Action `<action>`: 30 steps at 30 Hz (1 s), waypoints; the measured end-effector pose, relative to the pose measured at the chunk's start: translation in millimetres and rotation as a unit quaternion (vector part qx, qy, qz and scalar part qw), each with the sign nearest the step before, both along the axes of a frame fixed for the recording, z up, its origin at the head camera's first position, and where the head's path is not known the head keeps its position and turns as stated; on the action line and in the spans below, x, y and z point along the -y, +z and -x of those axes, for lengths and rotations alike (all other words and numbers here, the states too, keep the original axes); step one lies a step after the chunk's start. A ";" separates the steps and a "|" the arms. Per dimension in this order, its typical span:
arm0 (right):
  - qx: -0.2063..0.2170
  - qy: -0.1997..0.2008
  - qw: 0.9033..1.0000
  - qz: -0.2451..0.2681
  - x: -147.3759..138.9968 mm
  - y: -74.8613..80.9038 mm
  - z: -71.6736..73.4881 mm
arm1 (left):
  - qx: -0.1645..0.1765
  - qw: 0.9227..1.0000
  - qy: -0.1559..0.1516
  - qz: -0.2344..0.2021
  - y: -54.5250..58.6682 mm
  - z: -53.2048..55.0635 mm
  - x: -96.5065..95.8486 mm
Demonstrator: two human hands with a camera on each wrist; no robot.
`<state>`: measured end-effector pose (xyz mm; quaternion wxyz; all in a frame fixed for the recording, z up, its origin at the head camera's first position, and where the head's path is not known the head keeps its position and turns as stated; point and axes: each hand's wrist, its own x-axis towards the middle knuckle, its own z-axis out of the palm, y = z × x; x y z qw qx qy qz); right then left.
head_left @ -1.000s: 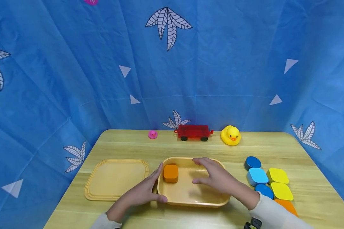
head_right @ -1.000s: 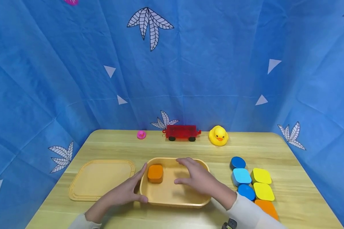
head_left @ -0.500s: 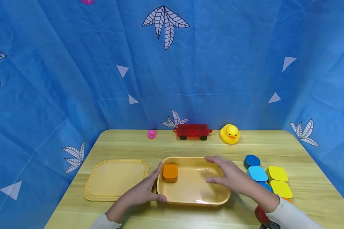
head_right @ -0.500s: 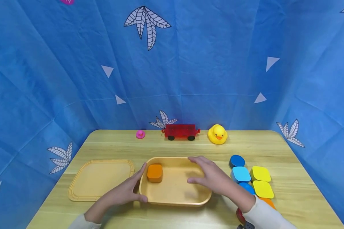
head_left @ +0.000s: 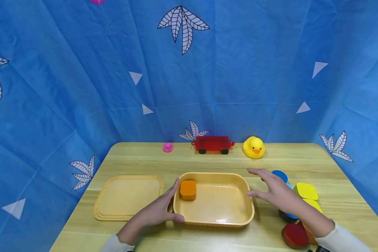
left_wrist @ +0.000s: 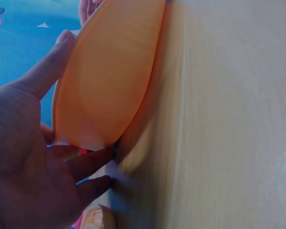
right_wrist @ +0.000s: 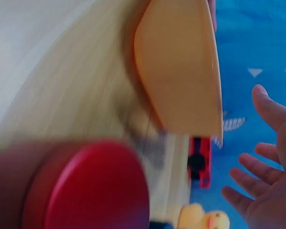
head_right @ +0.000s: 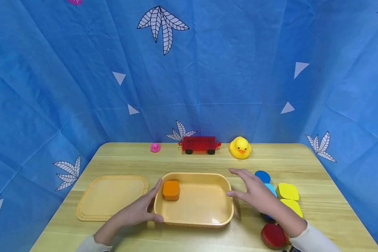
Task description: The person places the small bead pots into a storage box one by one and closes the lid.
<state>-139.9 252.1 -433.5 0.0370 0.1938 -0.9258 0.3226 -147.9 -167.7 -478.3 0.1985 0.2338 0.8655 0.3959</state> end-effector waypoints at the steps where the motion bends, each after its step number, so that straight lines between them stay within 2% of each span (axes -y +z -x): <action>1: 0.003 -0.005 1.000 -0.003 -4.3 0.1 0.2 | 0.000 1.000 0.000 0.000 0.3 -0.2 -0.1; 16: 0.059 -0.075 0.994 -0.054 -58.0 -10.7 21.1 | 0.002 1.000 -0.003 0.000 -1.7 0.9 -0.1; 30: 0.096 -0.095 0.988 -0.073 -78.6 -23.4 42.7 | -0.003 1.000 -0.003 0.000 -1.2 0.2 -0.3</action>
